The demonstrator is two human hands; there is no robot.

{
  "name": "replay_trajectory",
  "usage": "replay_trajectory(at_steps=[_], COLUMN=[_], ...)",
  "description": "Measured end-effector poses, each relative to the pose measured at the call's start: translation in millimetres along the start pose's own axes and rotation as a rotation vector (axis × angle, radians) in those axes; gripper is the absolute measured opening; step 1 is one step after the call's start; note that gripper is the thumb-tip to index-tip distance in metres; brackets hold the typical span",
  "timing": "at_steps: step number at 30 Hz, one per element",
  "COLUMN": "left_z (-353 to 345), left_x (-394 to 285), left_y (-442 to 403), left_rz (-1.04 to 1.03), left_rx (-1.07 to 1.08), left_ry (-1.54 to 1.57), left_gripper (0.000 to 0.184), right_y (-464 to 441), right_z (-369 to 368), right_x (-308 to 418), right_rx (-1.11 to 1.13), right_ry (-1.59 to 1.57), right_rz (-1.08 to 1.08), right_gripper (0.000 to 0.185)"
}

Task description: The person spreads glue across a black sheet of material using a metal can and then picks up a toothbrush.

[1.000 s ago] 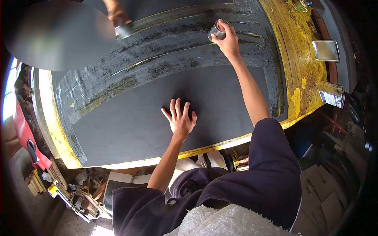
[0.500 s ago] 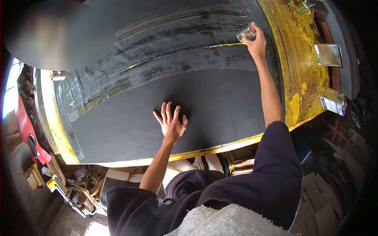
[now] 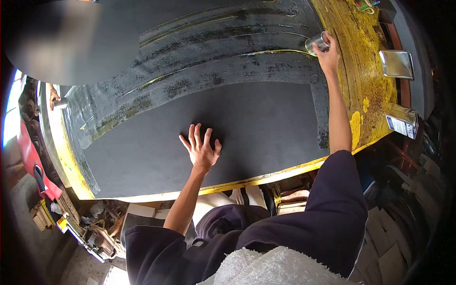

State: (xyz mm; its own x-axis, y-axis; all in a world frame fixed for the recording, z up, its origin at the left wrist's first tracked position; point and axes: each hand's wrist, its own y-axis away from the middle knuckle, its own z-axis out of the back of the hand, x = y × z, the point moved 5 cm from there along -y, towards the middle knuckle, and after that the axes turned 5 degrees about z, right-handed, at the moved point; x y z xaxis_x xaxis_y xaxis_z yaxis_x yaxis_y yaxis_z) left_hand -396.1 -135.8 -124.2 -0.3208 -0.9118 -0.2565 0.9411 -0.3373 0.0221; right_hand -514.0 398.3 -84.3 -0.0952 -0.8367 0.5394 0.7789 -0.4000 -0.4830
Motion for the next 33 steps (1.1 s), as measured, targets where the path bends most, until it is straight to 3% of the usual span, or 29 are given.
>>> replay_trajectory(at_steps=[5,9,14,21,24,33], left_z=[-0.2,0.4,7.7,17.7,43.3,139.7], left_x=[-1.0,-2.2,-3.9,9.1,63.9,443.2], left_y=[0.1,0.0,-2.4,2.8,22.7,162.2], left_rz=[0.001,-0.012,-0.02,-0.066,-0.128,0.271], left_rx=[0.002,-0.029,-0.092,-0.096,-0.089,-0.419], left_ry=[0.002,-0.013,0.018,0.209,0.552,0.181], left_gripper=[0.044,0.043,0.042,0.039,0.034,0.028], right_y=[21.8,36.8,65.3,99.6,111.0,132.6], right_z=[2.8,-51.1,-134.3,-184.5,-206.3,-287.0], right_x=[14.8,108.1,228.2,333.1,365.5,482.9], right_rx=[-0.038,-0.032,-0.079,-0.059,-0.007,0.074], right_ry=[0.076,-0.049,-0.162,-0.173,-0.145,-0.211], right_rz=[-0.085,-0.108,0.116,0.176,0.126,0.151], right_gripper=[0.063,0.058,0.058,0.062,0.062,0.063])
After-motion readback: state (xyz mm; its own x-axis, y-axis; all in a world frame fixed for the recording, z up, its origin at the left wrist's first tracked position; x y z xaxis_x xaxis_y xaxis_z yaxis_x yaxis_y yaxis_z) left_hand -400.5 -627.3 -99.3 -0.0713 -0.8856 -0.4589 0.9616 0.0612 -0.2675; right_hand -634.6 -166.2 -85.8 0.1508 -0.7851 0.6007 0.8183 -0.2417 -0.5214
